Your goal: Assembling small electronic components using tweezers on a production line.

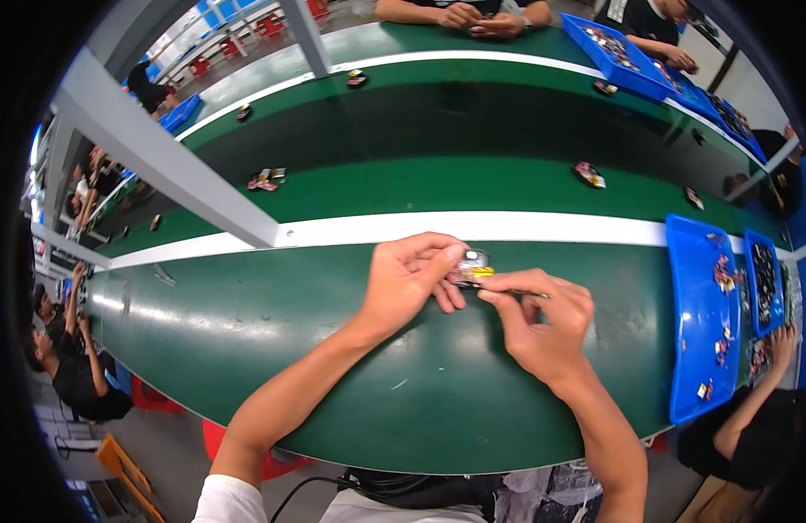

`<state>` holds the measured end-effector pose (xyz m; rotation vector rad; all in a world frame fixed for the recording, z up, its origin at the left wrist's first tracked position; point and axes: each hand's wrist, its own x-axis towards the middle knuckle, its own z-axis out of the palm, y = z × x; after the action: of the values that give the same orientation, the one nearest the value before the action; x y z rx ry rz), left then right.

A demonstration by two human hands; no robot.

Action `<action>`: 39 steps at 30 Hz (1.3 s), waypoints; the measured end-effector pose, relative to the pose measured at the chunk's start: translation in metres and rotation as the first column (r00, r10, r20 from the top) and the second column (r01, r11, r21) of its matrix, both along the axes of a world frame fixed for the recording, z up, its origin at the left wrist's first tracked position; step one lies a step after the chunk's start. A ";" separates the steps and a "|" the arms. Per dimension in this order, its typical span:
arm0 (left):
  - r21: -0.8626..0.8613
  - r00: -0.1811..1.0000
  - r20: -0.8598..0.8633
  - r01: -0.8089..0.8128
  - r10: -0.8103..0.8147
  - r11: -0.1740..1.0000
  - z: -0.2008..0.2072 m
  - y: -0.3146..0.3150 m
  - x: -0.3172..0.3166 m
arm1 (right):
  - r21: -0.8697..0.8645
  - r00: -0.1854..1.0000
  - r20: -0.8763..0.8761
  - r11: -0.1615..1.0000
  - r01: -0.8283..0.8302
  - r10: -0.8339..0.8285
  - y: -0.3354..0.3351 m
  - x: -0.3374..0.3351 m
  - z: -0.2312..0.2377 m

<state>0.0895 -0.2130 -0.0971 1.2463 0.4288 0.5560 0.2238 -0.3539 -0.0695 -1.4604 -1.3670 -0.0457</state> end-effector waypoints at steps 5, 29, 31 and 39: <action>0.032 0.999 -0.032 0.042 -0.041 0.999 0.007 -0.001 0.002 | 0.023 0.994 0.096 0.999 0.042 -0.044 -0.002 0.002 -0.001; 0.172 0.962 0.136 -0.256 0.235 0.951 -0.016 -0.005 0.013 | -0.026 0.944 0.331 1.000 0.006 0.003 0.001 -0.004 -0.020; 0.349 0.897 0.228 -0.438 0.378 0.828 -0.021 -0.007 0.018 | -0.037 0.950 0.313 0.999 0.029 -0.016 0.000 -0.002 -0.022; 0.100 0.892 0.141 -0.445 0.430 0.890 -0.013 0.020 0.037 | 0.014 0.958 0.236 0.986 0.164 -0.163 -0.015 0.022 -0.007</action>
<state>0.1260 -0.1926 -0.1099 1.2375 0.5903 1.0527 0.2458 -0.3686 -0.0765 -1.6097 -1.4326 -0.3328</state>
